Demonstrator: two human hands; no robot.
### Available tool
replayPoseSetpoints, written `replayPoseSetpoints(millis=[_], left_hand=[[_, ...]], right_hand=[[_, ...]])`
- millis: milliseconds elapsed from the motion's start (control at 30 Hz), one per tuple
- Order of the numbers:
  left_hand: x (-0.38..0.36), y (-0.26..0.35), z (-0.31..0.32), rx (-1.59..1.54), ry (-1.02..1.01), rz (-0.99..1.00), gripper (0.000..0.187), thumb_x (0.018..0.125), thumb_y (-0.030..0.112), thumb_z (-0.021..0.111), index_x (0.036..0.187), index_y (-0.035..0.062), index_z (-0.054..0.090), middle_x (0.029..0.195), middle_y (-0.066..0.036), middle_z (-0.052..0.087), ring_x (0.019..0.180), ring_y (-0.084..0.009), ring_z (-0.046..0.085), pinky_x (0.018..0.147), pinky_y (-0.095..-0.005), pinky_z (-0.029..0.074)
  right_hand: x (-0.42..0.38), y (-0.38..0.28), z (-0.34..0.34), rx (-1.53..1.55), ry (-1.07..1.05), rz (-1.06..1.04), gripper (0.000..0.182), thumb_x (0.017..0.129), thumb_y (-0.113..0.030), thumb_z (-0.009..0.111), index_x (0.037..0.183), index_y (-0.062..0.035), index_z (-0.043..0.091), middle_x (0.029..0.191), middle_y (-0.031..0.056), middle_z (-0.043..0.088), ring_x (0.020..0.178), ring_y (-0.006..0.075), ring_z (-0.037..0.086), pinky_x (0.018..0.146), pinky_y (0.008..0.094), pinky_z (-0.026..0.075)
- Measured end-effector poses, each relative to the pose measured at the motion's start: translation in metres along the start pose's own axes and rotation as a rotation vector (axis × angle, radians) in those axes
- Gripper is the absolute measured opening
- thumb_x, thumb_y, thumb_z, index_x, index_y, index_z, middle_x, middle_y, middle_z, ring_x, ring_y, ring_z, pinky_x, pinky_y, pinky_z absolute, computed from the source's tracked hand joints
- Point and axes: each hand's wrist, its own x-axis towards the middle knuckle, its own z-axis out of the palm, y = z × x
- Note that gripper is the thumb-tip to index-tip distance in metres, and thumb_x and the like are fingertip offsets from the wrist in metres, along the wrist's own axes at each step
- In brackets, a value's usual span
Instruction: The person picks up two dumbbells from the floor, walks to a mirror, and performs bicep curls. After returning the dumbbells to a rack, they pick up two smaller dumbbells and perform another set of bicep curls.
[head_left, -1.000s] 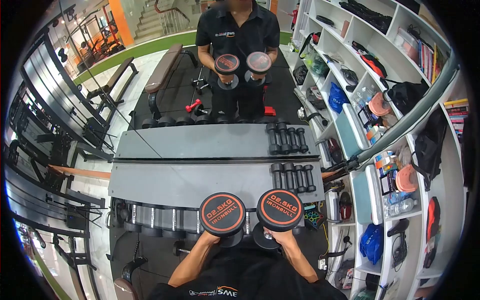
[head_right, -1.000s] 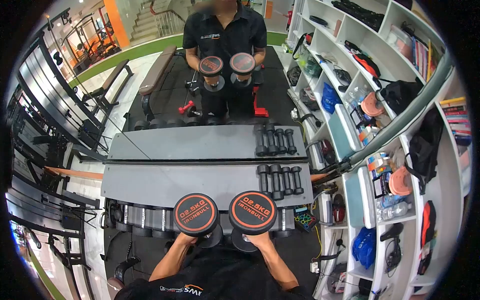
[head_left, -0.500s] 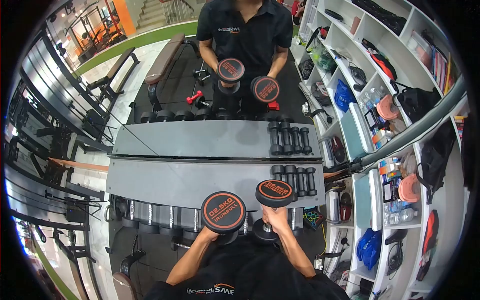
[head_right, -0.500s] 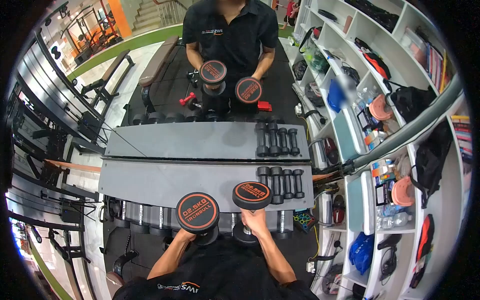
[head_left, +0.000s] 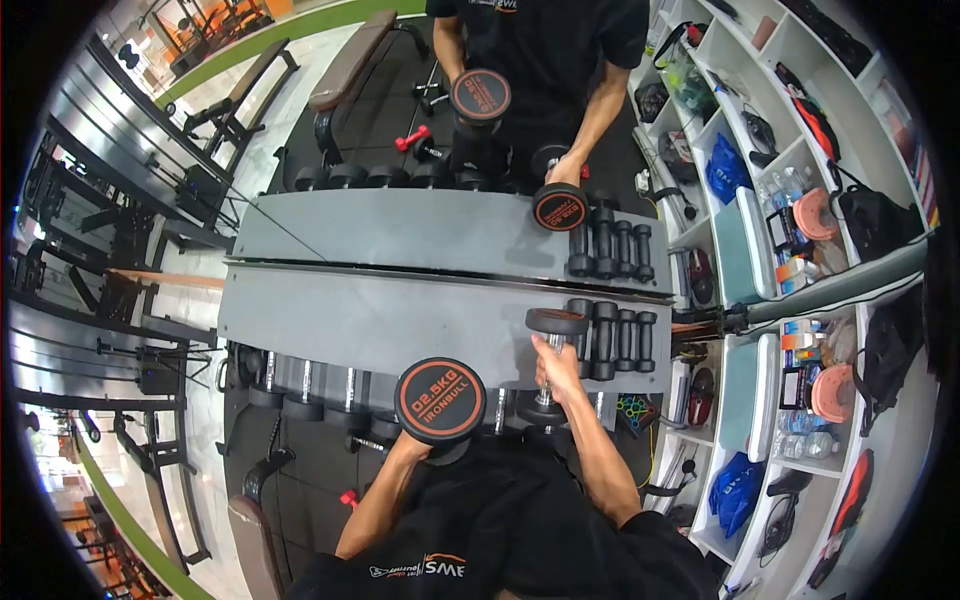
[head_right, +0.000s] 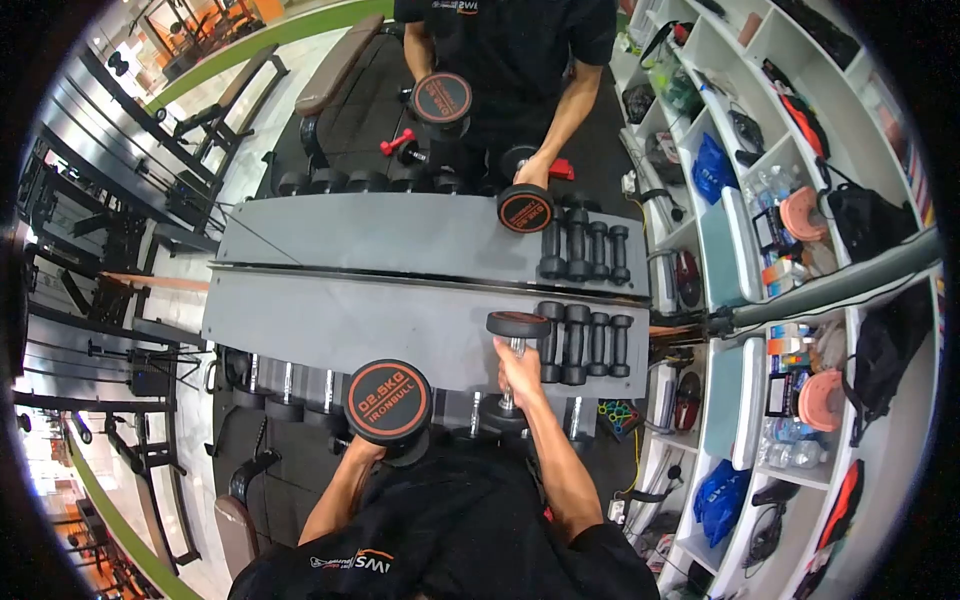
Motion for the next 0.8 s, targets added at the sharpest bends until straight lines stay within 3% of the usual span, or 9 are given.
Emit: replayPoseSetpoints(millis=[267, 400, 567, 667, 800], left_hand=[[-0.014, 0.0, -0.008, 0.237, 0.19, -0.1, 0.024, 0.097, 0.02, 0.061, 0.074, 0.0132, 0.057, 0.051, 0.005, 0.037, 0.038, -0.0079, 0.03, 0.036, -0.0293, 0.017], [-0.005, -0.034, -0.016, -0.016, 0.258, 0.139, 0.016, 0.096, 0.017, 0.063, 0.083, 0.01, 0.065, 0.065, 0.003, 0.052, 0.048, -0.0089, 0.042, 0.039, -0.0286, 0.026], [-0.002, -0.044, -0.035, 0.067, 0.313, -0.082, 0.007, 0.095, 0.01, 0.065, 0.093, 0.0049, 0.069, 0.083, 0.0, 0.064, 0.065, -0.0102, 0.056, 0.051, -0.0271, 0.044], [0.016, -0.1, -0.079, 0.143, 0.258, -0.15, 0.007, 0.095, 0.01, 0.065, 0.093, 0.0038, 0.068, 0.084, -0.002, 0.066, 0.069, -0.0112, 0.061, 0.055, -0.0269, 0.048], [0.021, -0.111, -0.088, 0.126, 0.271, -0.148, 0.01, 0.096, 0.011, 0.063, 0.092, 0.0038, 0.068, 0.083, -0.004, 0.066, 0.071, -0.0133, 0.063, 0.056, -0.0281, 0.049]], right_hand=[[0.05, 0.018, -0.008, -0.003, 0.025, 0.104, 0.033, 0.091, -0.029, 0.073, 0.077, -0.0123, 0.048, 0.056, -0.0029, 0.044, 0.04, 0.0078, 0.041, 0.035, 0.0277, 0.034], [0.071, 0.026, -0.013, -0.038, 0.047, 0.132, 0.033, 0.09, -0.029, 0.074, 0.079, -0.0121, 0.048, 0.058, -0.0021, 0.045, 0.041, 0.0082, 0.042, 0.035, 0.0275, 0.034], [0.089, 0.029, -0.015, -0.068, 0.053, 0.145, 0.033, 0.09, -0.031, 0.074, 0.082, -0.0108, 0.05, 0.06, -0.0013, 0.046, 0.041, 0.0088, 0.043, 0.034, 0.0288, 0.033], [0.096, 0.031, -0.014, -0.061, 0.051, 0.156, 0.032, 0.09, -0.029, 0.074, 0.082, -0.0117, 0.049, 0.061, -0.0011, 0.046, 0.041, 0.0089, 0.042, 0.035, 0.0283, 0.035], [0.106, 0.035, -0.016, -0.055, 0.068, 0.172, 0.032, 0.09, -0.029, 0.074, 0.082, -0.0122, 0.048, 0.06, -0.001, 0.046, 0.041, 0.0091, 0.042, 0.035, 0.029, 0.036]])
